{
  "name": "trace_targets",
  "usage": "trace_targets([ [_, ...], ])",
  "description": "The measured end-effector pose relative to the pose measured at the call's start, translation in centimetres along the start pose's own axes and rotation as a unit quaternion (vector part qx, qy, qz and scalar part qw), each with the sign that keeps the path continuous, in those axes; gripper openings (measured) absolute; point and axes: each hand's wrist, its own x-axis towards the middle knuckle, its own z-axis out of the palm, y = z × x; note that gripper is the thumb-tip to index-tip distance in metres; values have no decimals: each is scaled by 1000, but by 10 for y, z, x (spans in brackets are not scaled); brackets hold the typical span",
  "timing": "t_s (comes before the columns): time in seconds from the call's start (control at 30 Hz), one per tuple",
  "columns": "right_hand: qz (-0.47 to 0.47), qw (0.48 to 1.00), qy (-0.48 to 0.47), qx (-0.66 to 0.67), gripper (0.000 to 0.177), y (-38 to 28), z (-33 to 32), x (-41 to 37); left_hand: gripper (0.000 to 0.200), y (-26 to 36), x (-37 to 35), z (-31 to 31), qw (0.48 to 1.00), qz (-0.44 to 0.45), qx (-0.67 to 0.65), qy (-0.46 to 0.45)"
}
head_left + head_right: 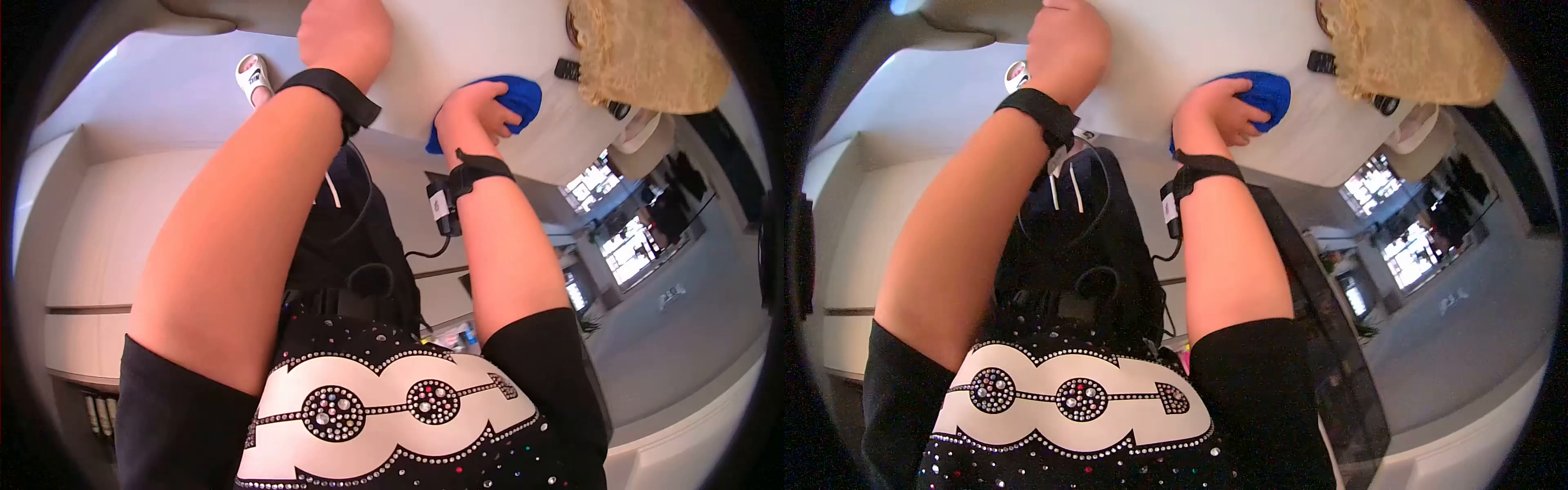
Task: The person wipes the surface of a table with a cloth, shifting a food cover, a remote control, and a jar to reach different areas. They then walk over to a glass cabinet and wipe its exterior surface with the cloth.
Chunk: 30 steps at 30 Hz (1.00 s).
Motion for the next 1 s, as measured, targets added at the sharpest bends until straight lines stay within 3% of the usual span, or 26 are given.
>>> trace_targets([
  [0.13,28,999,-33,11,63,3,-2,16,56,5,-2,-1,999,-35,-15,24],
  [0.3,22,999,-27,10,61,16,-6,41,58,-3,2,1,999,-18,5,47],
  [0.37,30,997,-42,65,58,20,-7,66,59,0,3,2,998,-25,-19,50],
  [0.43,15,997,-46,66,57,34,1,112,62,2,6,4,996,-74,32,42],
  [0.53,-28,999,-20,36,58,44,15,157,60,4,13,6,992,-80,59,80],
  [0.63,-44,998,-2,36,61,58,16,199,60,-15,24,11,992,-64,88,71],
  [0.7,-64,997,8,42,62,61,19,219,60,-37,48,18,968,17,247,41],
  [0.77,-47,998,-3,46,63,61,20,256,61,-5,23,6,985,-97,88,115],
  [0.87,-46,998,-19,41,64,69,21,278,58,-32,54,-6,971,-43,185,144],
  [0.93,-53,998,-17,40,64,74,23,296,60,-29,54,-15,979,-89,96,157],
  [0.97,-70,996,-17,44,66,75,25,297,56,-47,87,-27,970,-75,157,172],
  [1.0,-88,995,-17,48,67,76,25,309,50,-69,116,-32,921,35,354,161],
])
